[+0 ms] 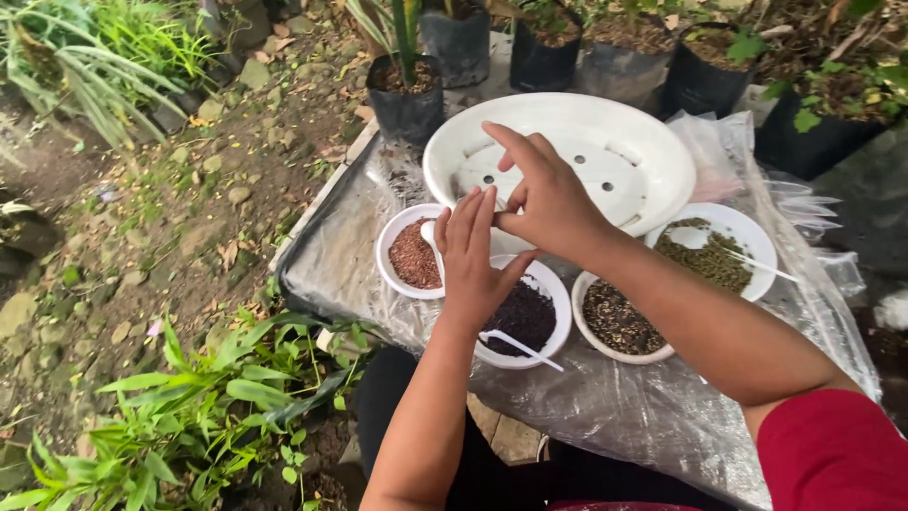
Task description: A person is filling small plastic bags with different types of seeds from bowls using a spoon at a table.
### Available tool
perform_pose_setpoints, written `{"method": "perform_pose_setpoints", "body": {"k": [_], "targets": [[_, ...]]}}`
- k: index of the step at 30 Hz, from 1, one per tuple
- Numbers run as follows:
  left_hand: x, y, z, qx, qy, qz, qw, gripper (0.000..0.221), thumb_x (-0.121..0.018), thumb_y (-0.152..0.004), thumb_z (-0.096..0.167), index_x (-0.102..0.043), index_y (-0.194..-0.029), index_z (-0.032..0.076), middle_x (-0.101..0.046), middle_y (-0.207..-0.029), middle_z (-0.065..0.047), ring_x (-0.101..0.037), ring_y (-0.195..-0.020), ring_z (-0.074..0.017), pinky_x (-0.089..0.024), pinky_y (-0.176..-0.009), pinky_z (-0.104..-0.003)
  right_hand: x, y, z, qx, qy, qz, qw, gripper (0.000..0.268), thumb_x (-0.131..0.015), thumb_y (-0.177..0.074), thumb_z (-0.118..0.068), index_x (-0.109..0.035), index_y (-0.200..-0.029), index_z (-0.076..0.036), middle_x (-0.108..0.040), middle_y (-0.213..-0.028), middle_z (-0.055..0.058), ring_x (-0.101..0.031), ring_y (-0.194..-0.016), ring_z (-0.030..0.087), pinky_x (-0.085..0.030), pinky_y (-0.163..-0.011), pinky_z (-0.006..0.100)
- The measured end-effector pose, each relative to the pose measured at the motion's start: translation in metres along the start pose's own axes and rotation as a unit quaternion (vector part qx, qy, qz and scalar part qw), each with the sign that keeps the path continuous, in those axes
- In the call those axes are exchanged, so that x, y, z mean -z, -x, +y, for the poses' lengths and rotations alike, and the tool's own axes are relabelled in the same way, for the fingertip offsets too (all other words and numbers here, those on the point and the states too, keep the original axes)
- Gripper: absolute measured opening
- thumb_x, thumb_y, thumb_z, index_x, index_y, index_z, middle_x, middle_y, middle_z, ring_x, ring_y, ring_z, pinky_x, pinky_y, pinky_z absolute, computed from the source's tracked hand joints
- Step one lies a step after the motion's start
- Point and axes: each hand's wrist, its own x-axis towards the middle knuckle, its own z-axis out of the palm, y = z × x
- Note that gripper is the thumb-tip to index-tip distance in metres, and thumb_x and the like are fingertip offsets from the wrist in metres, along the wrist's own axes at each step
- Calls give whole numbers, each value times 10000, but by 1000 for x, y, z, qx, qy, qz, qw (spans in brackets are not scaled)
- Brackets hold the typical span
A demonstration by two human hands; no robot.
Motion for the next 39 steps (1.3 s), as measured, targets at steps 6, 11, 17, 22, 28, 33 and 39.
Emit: {"method": "perform_pose_setpoints", "body": {"k": [6, 11, 17, 22, 28, 33, 39], "targets": [[4, 0, -3, 34, 52, -1, 998, 931, -952, -690, 305, -505, -1463, 42, -576, -1383, -132, -501, -1373, -319, -168, -1237, -509, -8, 0, 13, 24, -1, 11, 1000, 874, -751, -759, 63, -408, -1550, -81, -517, -1120, 197, -730, -699, 342, -583, -638, 392], [10, -3, -5, 81, 108, 12, 991, 902, -947, -707, 244, -484, -1458, 53, -555, -1402, -145, -477, -1370, -342, -196, -1218, -546, 2, -1, 11, 45, -35, 13, 998, 684, -776, -819, -15, -519, -1451, -63, -567, -1180, 186, -740, -869, 349, -578, -684, 380], [24, -13, -3, 131, 172, 19, 976, 869, -932, -727, 200, -470, -1455, 90, -525, -1417, -151, -449, -1386, -370, -245, -1203, -573, 7, 5, 14, 46, -25, 4, 999, 178, -750, -905, -66, -791, -1059, -144, -690, -1114, 93, -727, -999, 302, -569, -772, 368], [25, -13, -7, 118, 152, 22, 981, 806, -921, -747, 200, -490, -1420, 101, -512, -1414, -128, -450, -1387, -364, -277, -1196, -556, 3, 10, 12, 49, -2, -26, 998, 144, -767, -881, -101, -812, -990, -182, -722, -1140, 92, -711, -1026, 305, -564, -810, 374], [12, 0, -22, 78, 96, 3, 992, 774, -911, -758, 210, -536, -1433, 160, -539, -1413, -69, -438, -1388, -292, -167, -1209, -525, -13, 8, 17, 23, -13, -31, 999, 195, -738, -877, -48, -814, -1044, -115, -774, -1127, 146, -749, -977, 335, -607, -754, 357], [6, 8, -35, 52, 32, -18, 998, 865, -918, -740, 235, -500, -1495, 173, -526, -1410, -70, -419, -1392, -276, -115, -1220, -517, -14, 12, 4, -57, -75, -29, 995, 324, -717, -786, 48, -777, -1089, -50, -757, -1118, 202, -747, -952, 372, -640, -705, 378], [27, -5, -46, 221, -58, 93, 969, 587, -709, -815, -40, -602, -1376, 96, -713, -944, -44, -666, -965, -244, -409, -1012, -458, 3, 10, 0, -99, -134, 16, 986, 421, -800, -786, 22, -733, -1199, -25, -754, -1040, 234, -757, -900, 253, -635, -724, 273]]}}
